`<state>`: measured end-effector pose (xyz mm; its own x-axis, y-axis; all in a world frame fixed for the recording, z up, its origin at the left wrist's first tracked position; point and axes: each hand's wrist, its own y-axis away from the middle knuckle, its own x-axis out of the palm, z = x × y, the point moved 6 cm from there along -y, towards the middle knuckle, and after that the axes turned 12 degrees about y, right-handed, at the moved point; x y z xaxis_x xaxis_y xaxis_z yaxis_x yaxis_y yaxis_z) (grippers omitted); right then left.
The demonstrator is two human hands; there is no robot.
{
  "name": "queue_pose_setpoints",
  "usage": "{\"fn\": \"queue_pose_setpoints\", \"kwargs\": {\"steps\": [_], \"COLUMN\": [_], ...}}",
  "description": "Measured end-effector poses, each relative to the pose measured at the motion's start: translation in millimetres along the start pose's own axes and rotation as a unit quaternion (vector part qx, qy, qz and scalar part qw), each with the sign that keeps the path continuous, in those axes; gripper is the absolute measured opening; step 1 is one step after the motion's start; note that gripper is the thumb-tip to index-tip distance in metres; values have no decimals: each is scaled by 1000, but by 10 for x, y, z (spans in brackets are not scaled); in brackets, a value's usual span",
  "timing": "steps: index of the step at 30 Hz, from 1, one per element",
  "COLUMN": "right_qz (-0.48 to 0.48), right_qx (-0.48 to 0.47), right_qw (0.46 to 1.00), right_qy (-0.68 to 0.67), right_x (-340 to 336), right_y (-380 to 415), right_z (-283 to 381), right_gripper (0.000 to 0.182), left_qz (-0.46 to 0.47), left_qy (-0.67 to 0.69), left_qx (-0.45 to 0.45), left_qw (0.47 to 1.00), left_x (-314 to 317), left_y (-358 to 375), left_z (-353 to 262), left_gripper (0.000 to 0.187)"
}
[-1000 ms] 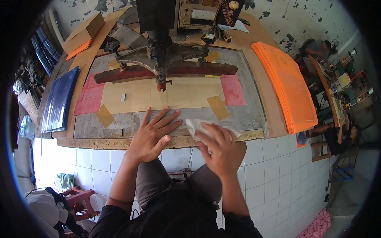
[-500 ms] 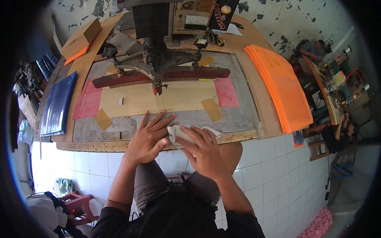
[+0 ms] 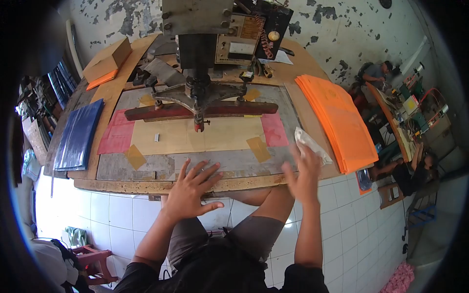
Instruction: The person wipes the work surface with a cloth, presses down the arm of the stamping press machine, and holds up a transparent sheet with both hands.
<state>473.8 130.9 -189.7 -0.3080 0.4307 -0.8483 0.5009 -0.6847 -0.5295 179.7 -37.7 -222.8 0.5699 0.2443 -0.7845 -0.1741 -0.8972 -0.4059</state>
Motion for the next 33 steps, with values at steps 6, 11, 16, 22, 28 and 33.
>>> {"fn": "queue_pose_setpoints", "kwargs": {"steps": [6, 11, 16, 22, 28, 33], "right_qz": [53, -46, -111, -11, 114, 160], "right_qx": [-200, -153, -27, 201, 207, 196], "right_qw": [978, 979, 925, 877, 899, 925], "right_qy": [4, -130, -363, -436, -369, -283], "right_x": [194, 23, -694, -831, 123, 426], "right_y": [814, 777, 470, -46, -258, -331], "right_z": [1064, 886, 680, 420, 228, 137], "right_gripper": [58, 36, 17, 27, 25, 24], "left_qz": [-11, 12, -311, -475, -210, -75], "left_qy": [3, 81, 20, -165, -38, -20], "left_qx": [3, 47, 111, 98, -75, -69], "left_qw": [1000, 996, 944, 859, 974, 995], "left_x": [135, 34, -468, -516, -529, -336], "left_y": [257, 381, 797, 1034, 523, 454], "left_z": [-234, -379, -503, -488, -223, 123], "left_gripper": [76, 80, 108, 92, 61, 52]}}
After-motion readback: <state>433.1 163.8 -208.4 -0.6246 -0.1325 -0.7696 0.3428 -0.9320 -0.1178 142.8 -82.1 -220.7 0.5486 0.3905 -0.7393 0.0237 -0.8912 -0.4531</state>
